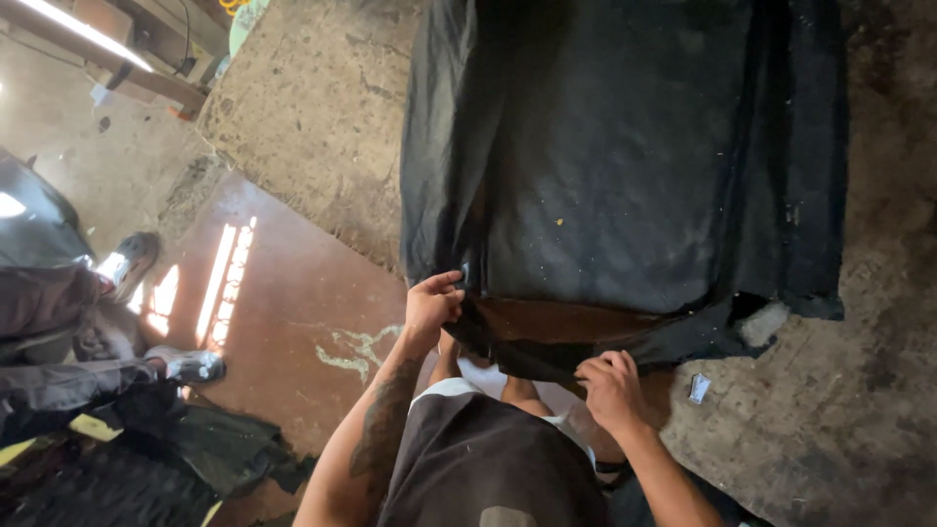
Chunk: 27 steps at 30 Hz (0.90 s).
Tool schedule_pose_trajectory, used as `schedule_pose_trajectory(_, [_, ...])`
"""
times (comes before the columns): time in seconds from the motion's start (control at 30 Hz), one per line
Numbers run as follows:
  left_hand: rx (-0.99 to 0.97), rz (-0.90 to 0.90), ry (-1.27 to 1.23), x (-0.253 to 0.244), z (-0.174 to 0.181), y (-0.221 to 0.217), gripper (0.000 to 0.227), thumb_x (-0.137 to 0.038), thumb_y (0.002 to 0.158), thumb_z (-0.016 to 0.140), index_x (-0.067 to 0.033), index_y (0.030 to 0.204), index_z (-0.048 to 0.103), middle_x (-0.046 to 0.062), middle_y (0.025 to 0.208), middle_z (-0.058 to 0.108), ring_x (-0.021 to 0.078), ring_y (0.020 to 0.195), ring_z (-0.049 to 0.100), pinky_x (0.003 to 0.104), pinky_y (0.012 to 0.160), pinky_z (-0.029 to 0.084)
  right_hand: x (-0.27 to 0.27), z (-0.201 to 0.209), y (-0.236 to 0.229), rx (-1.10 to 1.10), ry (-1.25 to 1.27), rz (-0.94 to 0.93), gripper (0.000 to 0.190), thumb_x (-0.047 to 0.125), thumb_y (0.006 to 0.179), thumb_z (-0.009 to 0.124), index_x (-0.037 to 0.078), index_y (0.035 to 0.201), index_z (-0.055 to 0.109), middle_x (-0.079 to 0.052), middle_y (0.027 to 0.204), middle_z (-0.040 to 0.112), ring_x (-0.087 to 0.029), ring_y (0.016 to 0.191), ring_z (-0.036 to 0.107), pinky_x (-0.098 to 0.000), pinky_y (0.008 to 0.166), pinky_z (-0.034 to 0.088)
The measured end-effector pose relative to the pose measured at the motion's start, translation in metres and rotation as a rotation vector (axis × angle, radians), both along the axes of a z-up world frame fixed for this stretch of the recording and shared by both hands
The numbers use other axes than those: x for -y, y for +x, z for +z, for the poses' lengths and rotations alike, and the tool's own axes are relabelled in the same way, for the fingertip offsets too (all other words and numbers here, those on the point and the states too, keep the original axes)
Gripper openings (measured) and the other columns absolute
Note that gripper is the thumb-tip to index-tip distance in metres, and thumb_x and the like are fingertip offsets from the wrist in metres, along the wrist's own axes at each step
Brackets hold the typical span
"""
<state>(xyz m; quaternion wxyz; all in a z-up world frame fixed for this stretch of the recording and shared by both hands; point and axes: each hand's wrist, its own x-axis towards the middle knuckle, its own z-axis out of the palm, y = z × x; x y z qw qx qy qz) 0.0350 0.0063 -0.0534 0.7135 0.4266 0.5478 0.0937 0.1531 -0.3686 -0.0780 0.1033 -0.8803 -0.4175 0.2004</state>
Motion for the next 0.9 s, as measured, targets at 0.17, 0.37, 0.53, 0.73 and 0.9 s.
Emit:
schedule_pose_trajectory(0.17, [0.017,-0.212,0.171,0.001,0.012,-0.005,0.04,0.003,0.077,0.081,-0.0108,0.114,0.078,0.004,0.081,0.07,0.0138,0.057,0.067,0.027,0.052,0.062,-0.059,0.065,0.007,-0.186,-0.017,-0.07,0.017,0.031,0.081,0.077,0.027,0.098,0.078,0.008,0.104,0.075,-0.022,0.11,0.065,-0.0529,0.106,0.046])
schedule_pose_trajectory(0.37, [0.161,-0.292,0.388,0.024,0.024,-0.01,0.044,0.002,0.082,0.079,-0.0204,0.119,0.07,-0.001,0.085,0.068,0.0098,0.08,0.066,0.026,0.078,0.059,-0.179,0.097,0.007,-0.143,0.412,-0.141,0.033,0.019,0.084,0.079,0.018,0.117,0.075,-0.002,0.11,0.071,-0.028,0.107,0.067,-0.0424,0.095,0.055])
schedule_pose_trajectory(0.53, [0.218,-0.028,0.063,0.015,0.02,0.0,0.074,0.012,0.084,0.065,-0.0047,0.15,0.035,0.007,0.087,0.063,0.0127,0.071,0.062,0.022,0.069,0.061,-0.208,0.06,-0.004,0.02,0.318,-0.038,0.015,0.026,0.085,0.075,0.022,0.099,0.076,0.004,0.1,0.063,-0.024,0.099,0.064,-0.041,0.085,0.057])
schedule_pose_trajectory(0.73, [-0.324,-0.47,0.242,0.007,0.041,0.029,0.075,-0.052,0.061,0.095,-0.0235,0.126,0.071,0.01,0.106,0.078,0.03,0.105,0.074,0.043,0.086,0.062,-0.211,0.086,-0.011,0.184,0.462,-0.026,0.014,0.014,0.089,0.066,0.022,0.078,0.061,0.006,0.08,0.05,-0.022,0.086,0.06,-0.0372,0.069,0.05])
schedule_pose_trajectory(0.9, [-0.177,0.201,0.013,0.02,0.012,0.043,0.019,-0.007,0.081,0.079,0.0025,0.097,0.078,0.023,0.072,0.066,0.0338,0.052,0.068,0.044,0.046,0.061,-0.212,0.102,-0.012,0.225,0.715,-0.17,0.026,0.003,0.103,0.056,0.017,0.081,0.058,0.006,0.077,0.049,-0.02,0.074,0.057,-0.0299,0.07,0.05])
